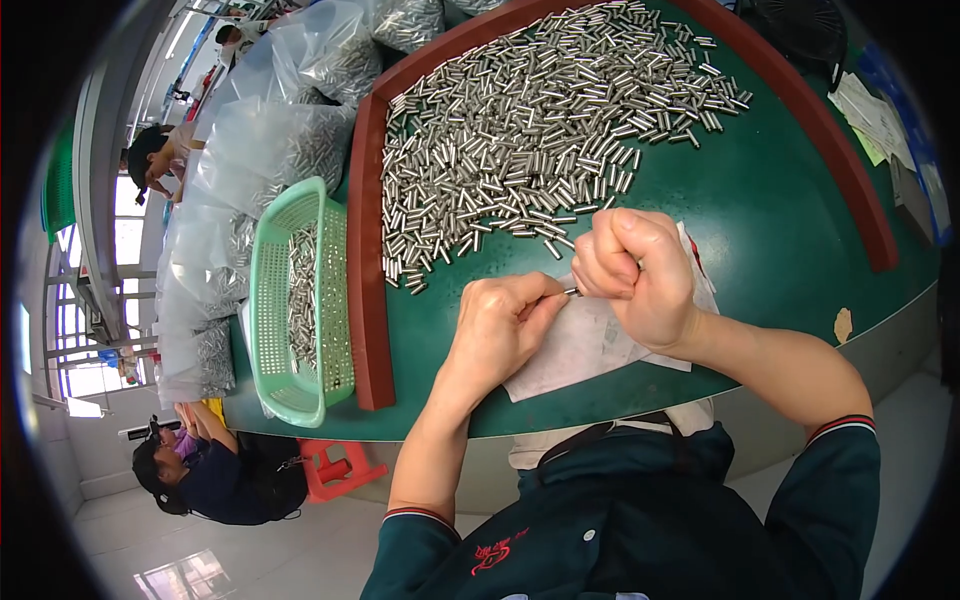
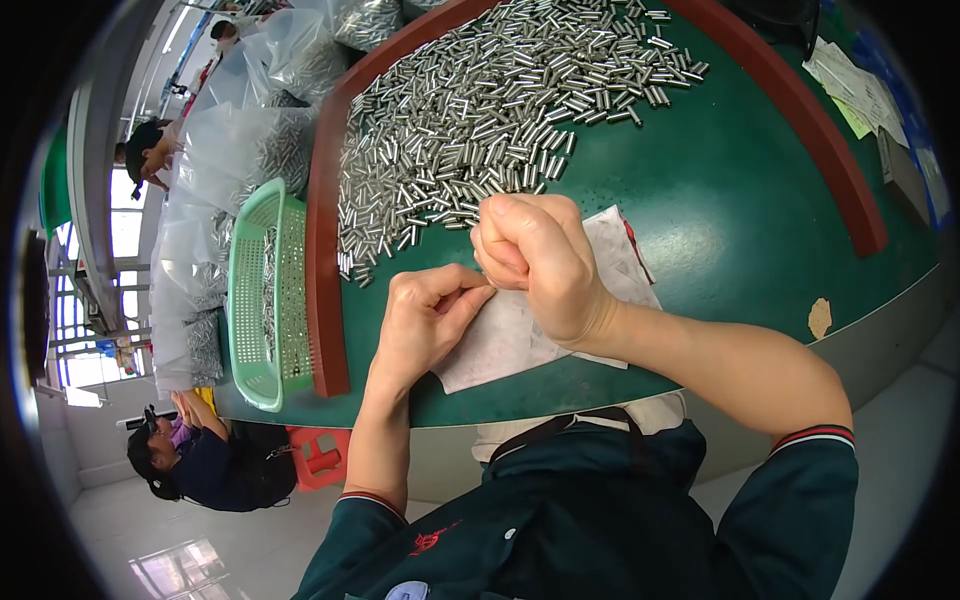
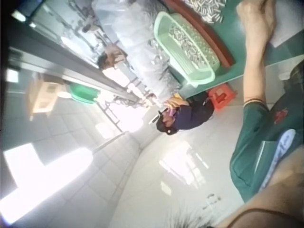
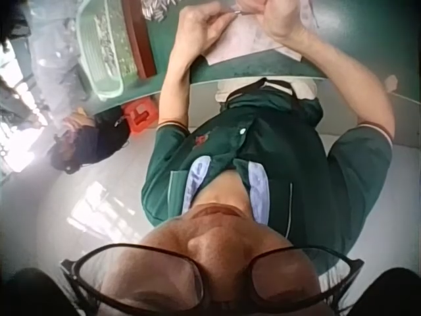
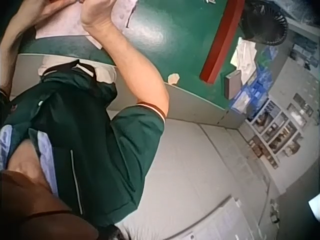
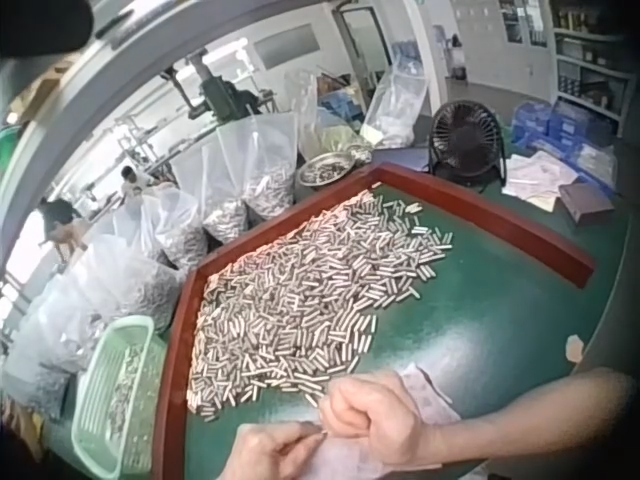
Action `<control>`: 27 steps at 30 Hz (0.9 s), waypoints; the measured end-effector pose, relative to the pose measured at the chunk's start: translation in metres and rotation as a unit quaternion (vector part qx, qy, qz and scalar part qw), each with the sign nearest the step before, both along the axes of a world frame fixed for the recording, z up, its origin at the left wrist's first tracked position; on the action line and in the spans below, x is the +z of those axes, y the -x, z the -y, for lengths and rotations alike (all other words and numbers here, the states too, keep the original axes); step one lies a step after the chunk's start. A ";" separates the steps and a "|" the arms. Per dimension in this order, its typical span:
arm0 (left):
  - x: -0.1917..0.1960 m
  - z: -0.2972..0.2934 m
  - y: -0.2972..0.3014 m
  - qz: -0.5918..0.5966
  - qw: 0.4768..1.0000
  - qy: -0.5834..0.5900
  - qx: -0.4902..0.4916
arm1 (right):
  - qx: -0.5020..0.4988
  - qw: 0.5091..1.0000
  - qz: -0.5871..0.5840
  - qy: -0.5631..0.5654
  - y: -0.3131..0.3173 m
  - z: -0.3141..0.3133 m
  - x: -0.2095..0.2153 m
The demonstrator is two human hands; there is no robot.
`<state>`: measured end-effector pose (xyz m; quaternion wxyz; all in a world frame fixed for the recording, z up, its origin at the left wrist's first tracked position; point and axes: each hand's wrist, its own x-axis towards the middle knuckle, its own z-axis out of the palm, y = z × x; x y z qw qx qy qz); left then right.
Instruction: The person is using a small tool to clean or inspect small cylindrical metal parts at a workbench.
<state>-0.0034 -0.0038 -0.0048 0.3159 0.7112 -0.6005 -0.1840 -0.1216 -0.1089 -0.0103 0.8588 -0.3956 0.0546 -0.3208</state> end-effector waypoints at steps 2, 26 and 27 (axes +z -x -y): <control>0.002 0.000 0.002 -0.003 1.000 -0.019 0.015 | -0.007 0.999 -0.015 0.035 0.000 -0.003 0.000; 0.004 -0.003 -0.032 -0.735 0.671 -0.002 0.094 | -0.005 1.000 -0.019 0.015 0.003 0.005 0.005; 0.004 -0.002 -0.031 -0.736 0.669 0.008 0.102 | -0.009 0.999 -0.022 0.025 0.003 0.006 0.005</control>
